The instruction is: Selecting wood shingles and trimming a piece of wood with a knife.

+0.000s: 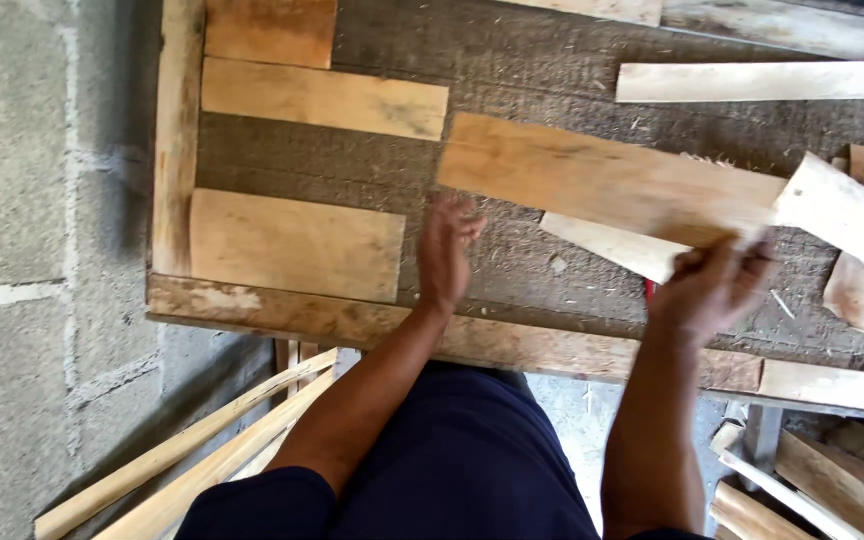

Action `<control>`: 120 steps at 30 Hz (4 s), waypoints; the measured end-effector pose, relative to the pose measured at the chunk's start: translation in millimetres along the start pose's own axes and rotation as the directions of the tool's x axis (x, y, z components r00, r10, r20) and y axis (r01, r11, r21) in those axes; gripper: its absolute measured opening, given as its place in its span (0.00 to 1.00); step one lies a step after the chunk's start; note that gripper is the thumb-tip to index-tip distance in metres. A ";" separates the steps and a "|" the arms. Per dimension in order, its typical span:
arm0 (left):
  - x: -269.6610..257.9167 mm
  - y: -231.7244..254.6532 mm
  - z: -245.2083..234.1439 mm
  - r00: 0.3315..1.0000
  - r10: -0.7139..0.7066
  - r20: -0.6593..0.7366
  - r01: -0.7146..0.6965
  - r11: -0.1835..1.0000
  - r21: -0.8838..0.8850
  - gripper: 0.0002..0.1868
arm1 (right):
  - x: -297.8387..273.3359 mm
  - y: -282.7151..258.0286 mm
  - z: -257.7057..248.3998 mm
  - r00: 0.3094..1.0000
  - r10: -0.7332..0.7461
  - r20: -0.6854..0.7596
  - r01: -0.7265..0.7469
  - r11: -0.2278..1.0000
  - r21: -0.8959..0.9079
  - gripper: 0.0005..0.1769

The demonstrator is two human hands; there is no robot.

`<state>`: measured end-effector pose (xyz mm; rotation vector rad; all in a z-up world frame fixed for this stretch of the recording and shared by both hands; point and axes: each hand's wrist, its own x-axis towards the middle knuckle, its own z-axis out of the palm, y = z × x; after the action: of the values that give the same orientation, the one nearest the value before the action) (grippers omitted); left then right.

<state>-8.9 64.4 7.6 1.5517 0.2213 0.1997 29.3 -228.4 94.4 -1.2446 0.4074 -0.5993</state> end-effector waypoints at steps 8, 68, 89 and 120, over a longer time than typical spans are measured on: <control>42.8 -8.8 -117.4 0.920 -0.176 -0.351 0.017 0.911 -0.412 0.20 | -85.2 79.4 57.7 0.982 0.157 0.102 -0.164 0.984 0.066 0.12; -20.5 -59.0 -83.7 0.924 -0.285 0.255 0.287 0.957 0.030 0.10 | -7.2 132.9 4.0 0.767 0.595 0.239 -0.517 0.794 -0.320 0.16; -30.1 -30.1 -27.2 0.925 -0.366 0.100 0.296 0.860 0.415 0.11 | 314.3 55.3 -136.1 0.688 0.688 0.231 0.671 -0.482 -0.564 0.86; 107.6 -99.0 -365.7 0.953 -0.145 -0.265 0.085 0.971 -0.226 0.16 | -184.0 128.4 244.0 0.719 0.188 0.669 0.575 0.380 -0.725 0.31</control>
<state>-3.4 444.5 -95.5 1.2906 0.4975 0.3405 56.2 96.3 33.8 -2.5560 -0.1304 -0.0045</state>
